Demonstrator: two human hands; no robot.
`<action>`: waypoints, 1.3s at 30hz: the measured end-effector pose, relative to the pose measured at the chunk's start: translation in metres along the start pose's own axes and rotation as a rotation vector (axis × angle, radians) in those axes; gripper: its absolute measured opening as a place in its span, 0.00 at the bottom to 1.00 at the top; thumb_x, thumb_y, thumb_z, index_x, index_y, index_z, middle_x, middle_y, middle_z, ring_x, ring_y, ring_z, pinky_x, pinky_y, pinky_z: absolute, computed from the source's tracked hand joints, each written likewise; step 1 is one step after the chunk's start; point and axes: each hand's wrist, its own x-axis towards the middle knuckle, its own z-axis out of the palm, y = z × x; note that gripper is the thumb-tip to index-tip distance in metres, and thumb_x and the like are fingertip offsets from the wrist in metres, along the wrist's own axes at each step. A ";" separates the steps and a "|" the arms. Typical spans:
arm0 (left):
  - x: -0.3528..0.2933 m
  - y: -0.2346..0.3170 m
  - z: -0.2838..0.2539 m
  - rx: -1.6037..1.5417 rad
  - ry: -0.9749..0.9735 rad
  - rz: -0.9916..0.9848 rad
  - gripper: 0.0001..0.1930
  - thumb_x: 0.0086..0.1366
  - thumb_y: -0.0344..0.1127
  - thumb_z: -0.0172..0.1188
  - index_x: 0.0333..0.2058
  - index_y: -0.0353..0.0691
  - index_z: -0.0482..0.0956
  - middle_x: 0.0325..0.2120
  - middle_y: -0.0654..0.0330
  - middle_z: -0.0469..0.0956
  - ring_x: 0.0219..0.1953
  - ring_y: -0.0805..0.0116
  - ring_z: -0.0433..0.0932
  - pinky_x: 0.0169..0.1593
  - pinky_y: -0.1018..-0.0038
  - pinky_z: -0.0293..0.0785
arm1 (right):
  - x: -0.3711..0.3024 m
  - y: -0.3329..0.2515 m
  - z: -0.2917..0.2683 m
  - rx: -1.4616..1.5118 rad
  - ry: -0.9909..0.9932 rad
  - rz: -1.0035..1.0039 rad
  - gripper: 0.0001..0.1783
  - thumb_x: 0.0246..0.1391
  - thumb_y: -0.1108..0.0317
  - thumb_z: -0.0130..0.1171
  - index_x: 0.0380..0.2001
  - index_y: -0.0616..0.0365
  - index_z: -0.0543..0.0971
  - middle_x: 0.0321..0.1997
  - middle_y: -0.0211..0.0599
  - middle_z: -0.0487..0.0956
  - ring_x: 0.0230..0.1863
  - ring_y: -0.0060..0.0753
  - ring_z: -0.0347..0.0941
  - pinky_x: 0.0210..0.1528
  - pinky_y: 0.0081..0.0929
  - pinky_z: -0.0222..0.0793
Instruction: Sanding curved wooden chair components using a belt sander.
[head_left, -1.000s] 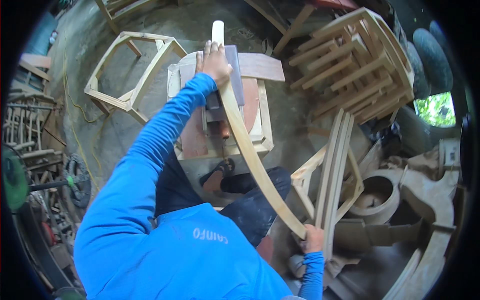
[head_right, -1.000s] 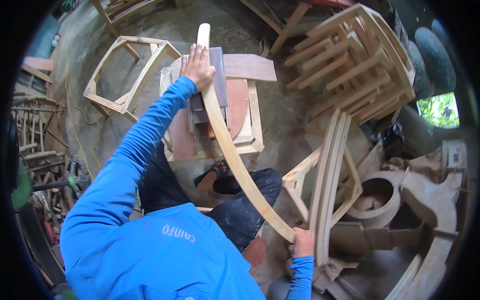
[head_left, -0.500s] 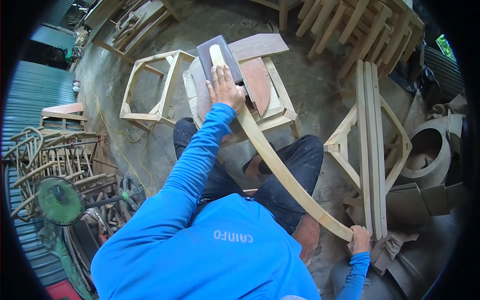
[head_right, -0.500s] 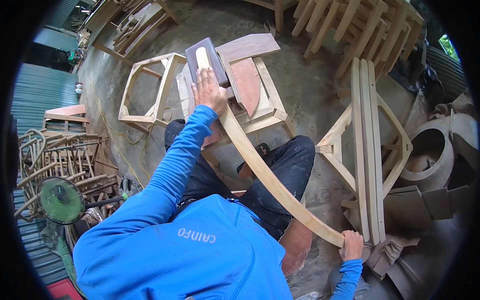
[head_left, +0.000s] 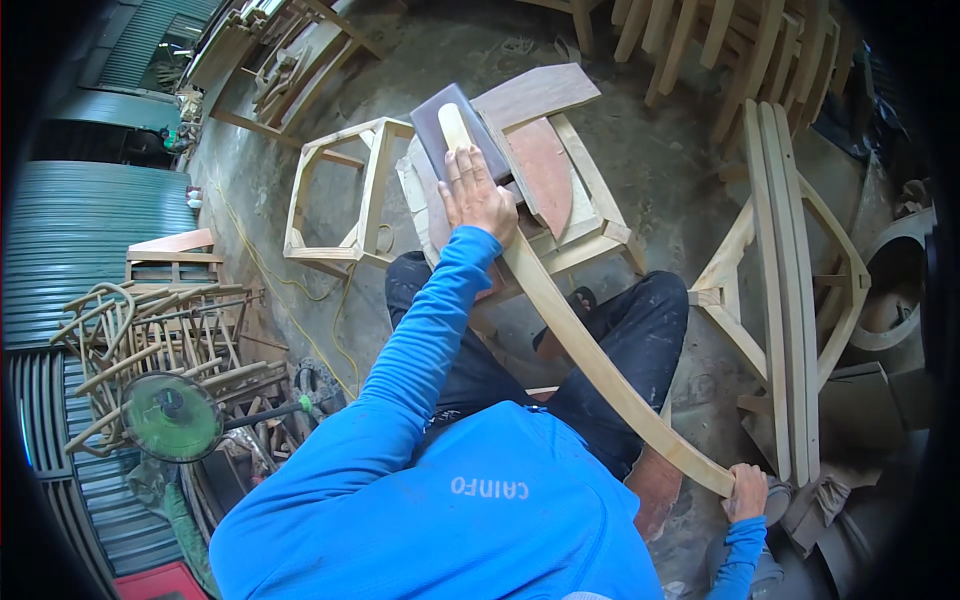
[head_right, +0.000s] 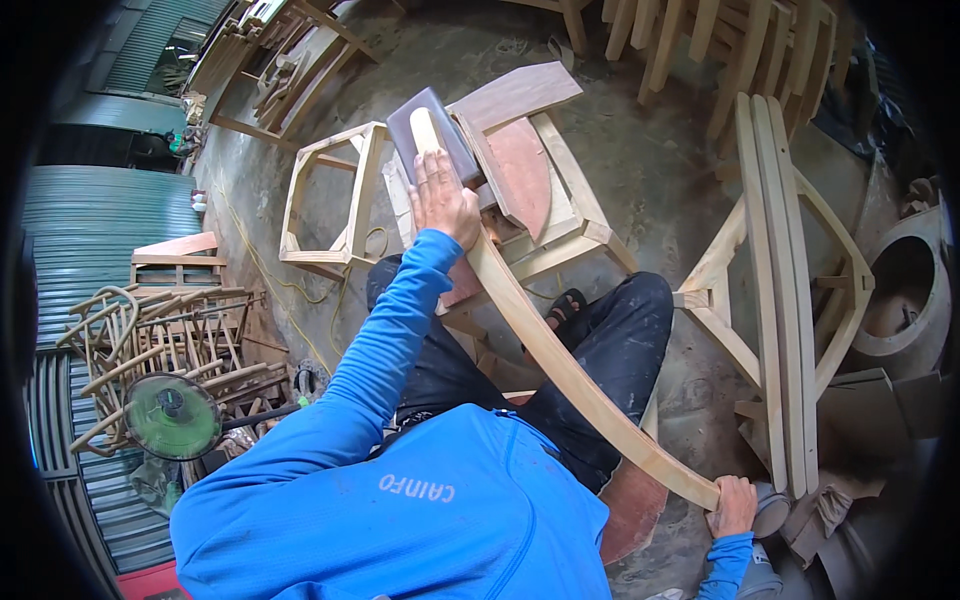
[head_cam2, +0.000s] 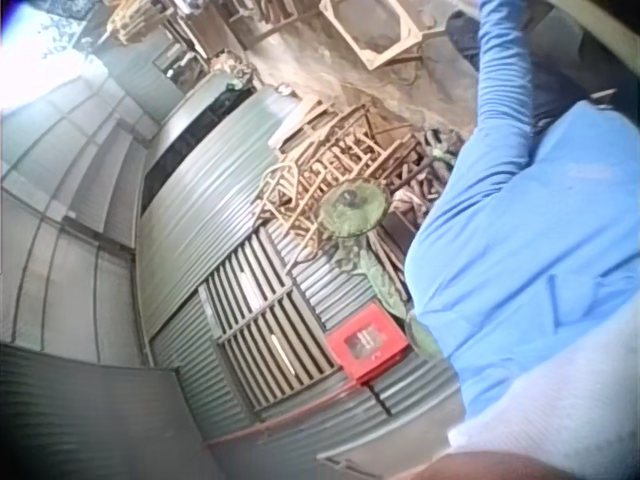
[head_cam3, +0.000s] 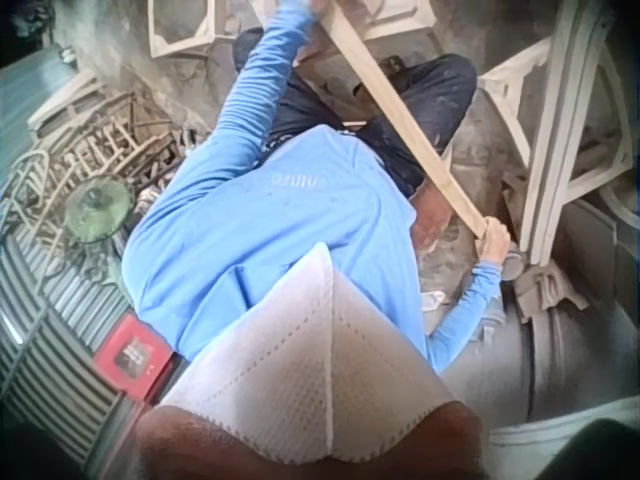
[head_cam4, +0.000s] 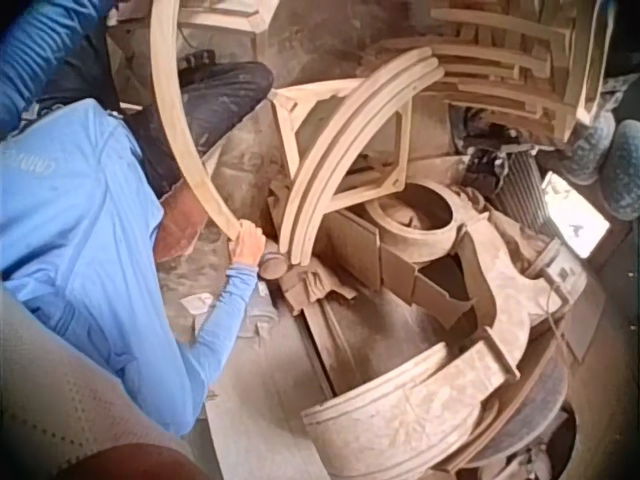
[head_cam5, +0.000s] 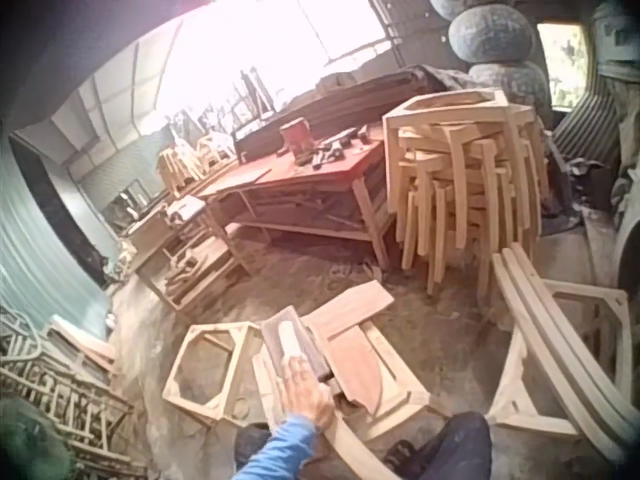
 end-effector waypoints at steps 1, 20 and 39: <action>0.000 -0.002 0.000 -0.034 0.002 -0.001 0.42 0.63 0.41 0.50 0.74 0.34 0.49 0.77 0.47 0.46 0.80 0.48 0.39 0.77 0.42 0.39 | -0.001 -0.001 0.002 -0.004 0.007 0.017 0.25 0.27 0.76 0.71 0.35 0.54 0.75 0.35 0.41 0.76 0.41 0.51 0.71 0.43 0.43 0.64; 0.066 -0.039 -0.011 -0.051 -0.040 0.005 0.41 0.68 0.44 0.48 0.75 0.33 0.47 0.77 0.46 0.43 0.80 0.47 0.37 0.78 0.45 0.36 | 0.027 -0.046 -0.014 0.100 0.126 -0.195 0.40 0.38 0.60 0.72 0.59 0.54 0.75 0.32 0.44 0.73 0.33 0.51 0.71 0.34 0.45 0.66; 0.031 -0.028 0.008 -0.112 0.076 -0.031 0.42 0.62 0.39 0.50 0.73 0.30 0.51 0.75 0.42 0.48 0.79 0.43 0.40 0.77 0.45 0.39 | 0.095 -0.127 -0.004 0.133 0.361 -0.284 0.41 0.36 0.64 0.75 0.61 0.48 0.78 0.26 0.37 0.74 0.26 0.43 0.76 0.29 0.39 0.73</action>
